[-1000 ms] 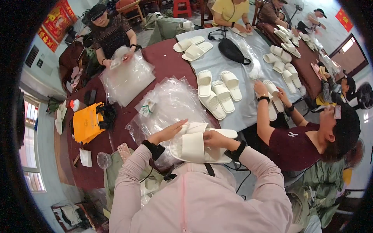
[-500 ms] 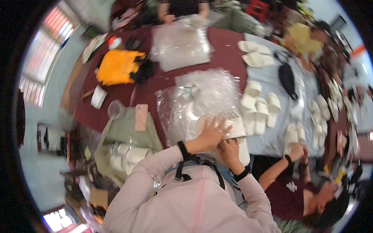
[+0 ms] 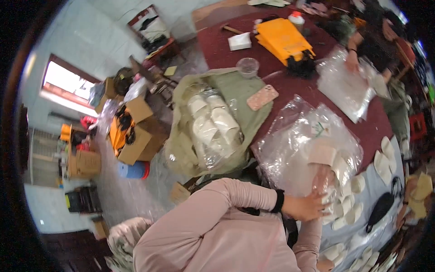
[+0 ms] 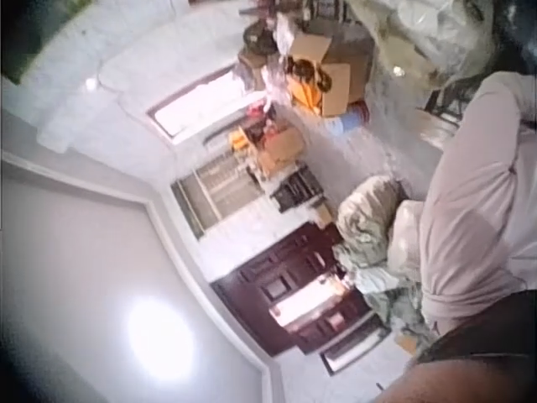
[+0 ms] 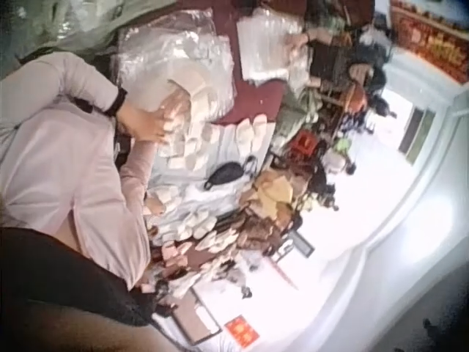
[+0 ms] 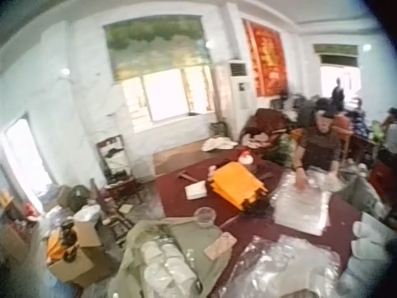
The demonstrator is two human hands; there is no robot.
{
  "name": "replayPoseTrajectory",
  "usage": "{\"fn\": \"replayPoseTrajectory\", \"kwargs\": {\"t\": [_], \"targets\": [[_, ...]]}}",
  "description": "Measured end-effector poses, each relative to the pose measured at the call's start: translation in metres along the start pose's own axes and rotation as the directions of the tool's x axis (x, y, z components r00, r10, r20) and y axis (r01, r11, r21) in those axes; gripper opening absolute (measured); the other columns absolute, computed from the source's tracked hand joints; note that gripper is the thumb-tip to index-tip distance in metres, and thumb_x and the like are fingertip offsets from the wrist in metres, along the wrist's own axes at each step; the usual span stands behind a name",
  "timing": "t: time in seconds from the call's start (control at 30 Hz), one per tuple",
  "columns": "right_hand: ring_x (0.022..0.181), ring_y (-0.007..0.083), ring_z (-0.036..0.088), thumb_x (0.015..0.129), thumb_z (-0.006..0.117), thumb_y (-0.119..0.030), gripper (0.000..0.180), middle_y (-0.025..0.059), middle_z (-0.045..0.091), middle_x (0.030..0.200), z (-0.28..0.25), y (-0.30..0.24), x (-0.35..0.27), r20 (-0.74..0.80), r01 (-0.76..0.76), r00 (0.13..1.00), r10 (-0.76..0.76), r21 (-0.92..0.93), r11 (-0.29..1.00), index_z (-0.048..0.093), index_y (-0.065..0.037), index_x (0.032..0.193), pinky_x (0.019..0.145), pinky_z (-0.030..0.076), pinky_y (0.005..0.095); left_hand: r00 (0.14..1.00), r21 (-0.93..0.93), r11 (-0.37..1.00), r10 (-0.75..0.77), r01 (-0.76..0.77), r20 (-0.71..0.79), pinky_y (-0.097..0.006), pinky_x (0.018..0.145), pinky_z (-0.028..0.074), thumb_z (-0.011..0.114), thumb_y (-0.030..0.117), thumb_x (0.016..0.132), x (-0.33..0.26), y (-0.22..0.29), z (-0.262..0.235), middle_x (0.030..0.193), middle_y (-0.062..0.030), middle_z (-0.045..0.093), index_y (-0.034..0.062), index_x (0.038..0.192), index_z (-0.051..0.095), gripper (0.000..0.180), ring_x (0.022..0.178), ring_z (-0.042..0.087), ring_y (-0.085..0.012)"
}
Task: The recorder extracts finished shoes from a large bag, places them into individual plastic bags, and organizes them on a table.
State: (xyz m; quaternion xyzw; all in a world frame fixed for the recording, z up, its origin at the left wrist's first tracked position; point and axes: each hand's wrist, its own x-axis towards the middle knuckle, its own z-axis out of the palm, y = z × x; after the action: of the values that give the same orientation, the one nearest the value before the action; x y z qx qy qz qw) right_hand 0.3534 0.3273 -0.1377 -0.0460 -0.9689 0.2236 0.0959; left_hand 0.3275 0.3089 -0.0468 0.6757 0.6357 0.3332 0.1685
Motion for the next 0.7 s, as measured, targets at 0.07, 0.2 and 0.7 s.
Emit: {"fn": "replayPoseTrajectory", "kwargs": {"t": [0.07, 0.2, 0.7], "targets": [[0.111, 0.0366, 0.044, 0.080, 0.057, -0.016, 0.037, 0.0211, 0.051, 0.116, 0.000, -0.004, 0.002, 0.018, 0.048, 0.999, -0.049, 0.048, 0.998, 0.051, -0.001, 0.114, 0.093, 0.032, 0.0462, 0.994, 0.025, 0.996, 0.081, -0.083, 0.077, -0.071, 0.092, 0.018, 0.049, 0.023, 0.080, 0.001, 0.016, 0.003, 0.138, -0.0191, 0.030, 0.0149, 0.132, 0.039, 0.053, 0.127, 0.021, -0.0474], [0.111, 0.0367, 0.044, 0.080, 0.056, -0.016, 0.038, 0.0213, 0.051, 0.116, -0.008, -0.004, 0.014, 0.028, 0.123, 0.991, -0.128, 0.124, 0.985, 0.050, -0.001, 0.114, 0.094, 0.032, 0.0459, 0.976, -0.001, 0.989, 0.149, -0.151, 0.159, -0.064, 0.094, 0.024, 0.048, 0.024, 0.082, 0.000, 0.035, -0.025, 0.136, -0.0190, 0.034, 0.0140, 0.131, 0.040, 0.050, 0.123, 0.029, -0.0462], [0.111, 0.0370, 0.044, 0.082, 0.055, -0.016, 0.040, 0.0221, 0.050, 0.117, -0.020, -0.067, 0.090, 0.092, 0.362, 0.891, -0.444, 0.446, 0.819, 0.048, 0.001, 0.117, 0.094, 0.031, 0.0447, 0.888, -0.062, 0.995, -0.101, 0.081, -0.448, -0.038, 0.074, 0.039, 0.049, 0.019, 0.079, -0.061, 0.026, -0.109, 0.096, -0.0076, 0.053, 0.0079, 0.093, 0.051, 0.018, 0.089, 0.045, -0.0279]]}}
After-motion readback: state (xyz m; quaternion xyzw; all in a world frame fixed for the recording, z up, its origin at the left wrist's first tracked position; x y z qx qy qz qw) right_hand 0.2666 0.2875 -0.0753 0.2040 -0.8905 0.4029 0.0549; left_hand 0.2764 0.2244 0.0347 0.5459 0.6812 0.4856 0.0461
